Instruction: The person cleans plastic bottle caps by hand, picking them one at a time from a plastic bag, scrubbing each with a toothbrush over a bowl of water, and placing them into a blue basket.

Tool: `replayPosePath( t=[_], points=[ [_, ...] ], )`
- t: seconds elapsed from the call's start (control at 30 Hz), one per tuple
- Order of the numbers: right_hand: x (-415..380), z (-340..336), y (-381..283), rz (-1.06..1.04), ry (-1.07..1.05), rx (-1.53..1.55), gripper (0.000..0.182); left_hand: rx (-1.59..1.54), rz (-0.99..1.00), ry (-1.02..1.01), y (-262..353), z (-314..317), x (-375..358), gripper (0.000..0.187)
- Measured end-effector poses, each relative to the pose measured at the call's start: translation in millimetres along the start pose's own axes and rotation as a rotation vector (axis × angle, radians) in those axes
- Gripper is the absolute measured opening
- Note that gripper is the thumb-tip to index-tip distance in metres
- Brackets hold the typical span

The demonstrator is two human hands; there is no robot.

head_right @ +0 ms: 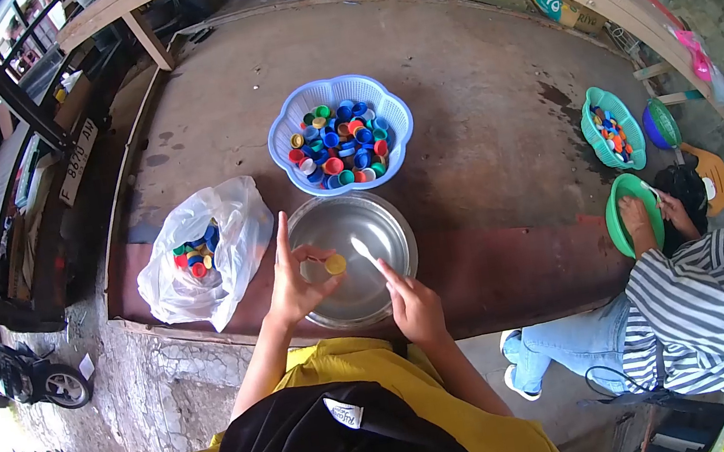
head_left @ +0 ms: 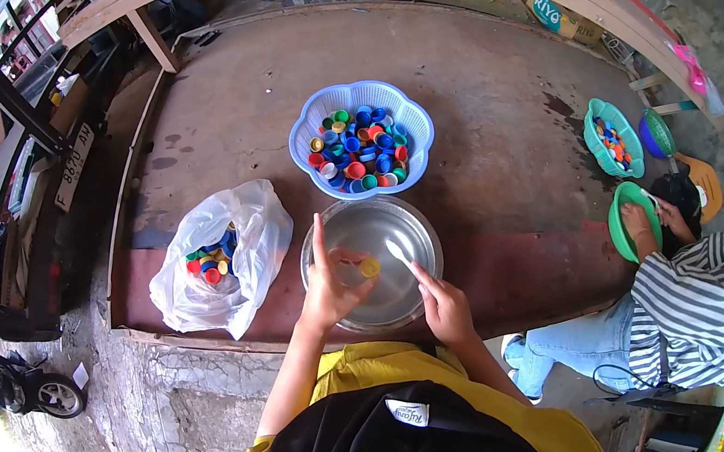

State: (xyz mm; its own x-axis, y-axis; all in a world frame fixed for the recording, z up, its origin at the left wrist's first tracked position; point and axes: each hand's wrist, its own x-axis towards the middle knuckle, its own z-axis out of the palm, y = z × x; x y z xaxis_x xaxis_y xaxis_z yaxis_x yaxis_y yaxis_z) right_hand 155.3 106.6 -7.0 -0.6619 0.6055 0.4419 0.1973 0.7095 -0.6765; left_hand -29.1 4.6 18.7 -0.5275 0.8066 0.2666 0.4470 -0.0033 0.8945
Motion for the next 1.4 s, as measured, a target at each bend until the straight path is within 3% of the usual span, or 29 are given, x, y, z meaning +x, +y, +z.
replayPosePath(
  t=[0.1,0.17,0.27,0.37,0.53,0.57,0.7,0.83,0.97,1.1,1.13,1.23,1.27,1.3,1.37,1.4],
  points=[
    [-7.8,-8.6,-13.6,-0.089,-0.253,-0.051,0.048,0.086,0.013,-0.031,2.8,-1.2,-4.0,0.120],
    [-5.1,-5.1,-11.7,0.010,-0.229,-0.084,0.047,0.069,-0.032,-0.051,4.4,1.2,-5.3,0.120],
    [-2.2,-5.0,-4.7,0.109,-0.118,-0.003,0.044,0.078,0.051,-0.009,1.2,0.9,-2.7,0.118],
    [-13.0,-11.2,-12.0,0.019,-0.336,-0.042,0.041,-0.016,0.043,-0.010,-5.9,4.1,0.4,0.117],
    [-7.3,-11.7,-5.0,0.151,-0.099,0.103,0.037,-0.143,-0.063,-0.015,-11.6,13.3,-2.8,0.111],
    [-7.3,-16.1,-11.3,0.146,-0.103,0.161,0.037,-0.159,-0.071,-0.028,-13.6,15.9,-3.0,0.109],
    [-10.4,-13.1,-20.3,0.106,-0.183,0.287,0.040,-0.724,-0.241,0.000,-25.6,29.6,-10.1,0.092],
    [-7.8,-4.2,-10.1,0.170,-0.097,0.319,0.041,-0.847,-0.384,-0.025,-9.0,22.9,-9.9,0.090],
    [-12.1,-8.5,-21.0,0.040,-0.153,0.255,0.041,-0.830,-0.396,-0.054,-9.5,19.1,-11.1,0.089],
    [-1.2,-11.2,-8.8,0.264,-0.178,0.214,0.044,-0.855,-0.448,-0.044,-7.2,17.6,-13.2,0.089],
    [0.3,-12.9,-12.3,0.148,-0.075,0.258,0.044,-0.858,-0.447,-0.046,-7.5,17.1,-11.0,0.089],
    [0.9,-16.0,-24.4,0.103,-0.140,0.273,0.043,-0.913,-0.451,-0.056,-7.3,17.3,-10.9,0.088],
    [-1.5,-5.8,-11.5,0.133,-0.091,0.267,0.043,-0.919,-0.452,-0.062,-5.7,15.9,-9.3,0.087],
    [5.2,-14.5,-12.0,0.302,-0.243,0.210,0.043,-0.926,-0.452,-0.066,-0.4,14.5,-7.0,0.087],
    [4.3,-8.3,-11.7,0.087,0.028,0.264,0.040,-0.893,-0.416,-0.060,-4.1,15.3,-5.3,0.082],
    [2.5,-15.2,-21.6,0.138,-0.044,0.262,0.039,-0.875,-0.396,-0.057,-5.4,15.2,-4.3,0.080]
  ],
)
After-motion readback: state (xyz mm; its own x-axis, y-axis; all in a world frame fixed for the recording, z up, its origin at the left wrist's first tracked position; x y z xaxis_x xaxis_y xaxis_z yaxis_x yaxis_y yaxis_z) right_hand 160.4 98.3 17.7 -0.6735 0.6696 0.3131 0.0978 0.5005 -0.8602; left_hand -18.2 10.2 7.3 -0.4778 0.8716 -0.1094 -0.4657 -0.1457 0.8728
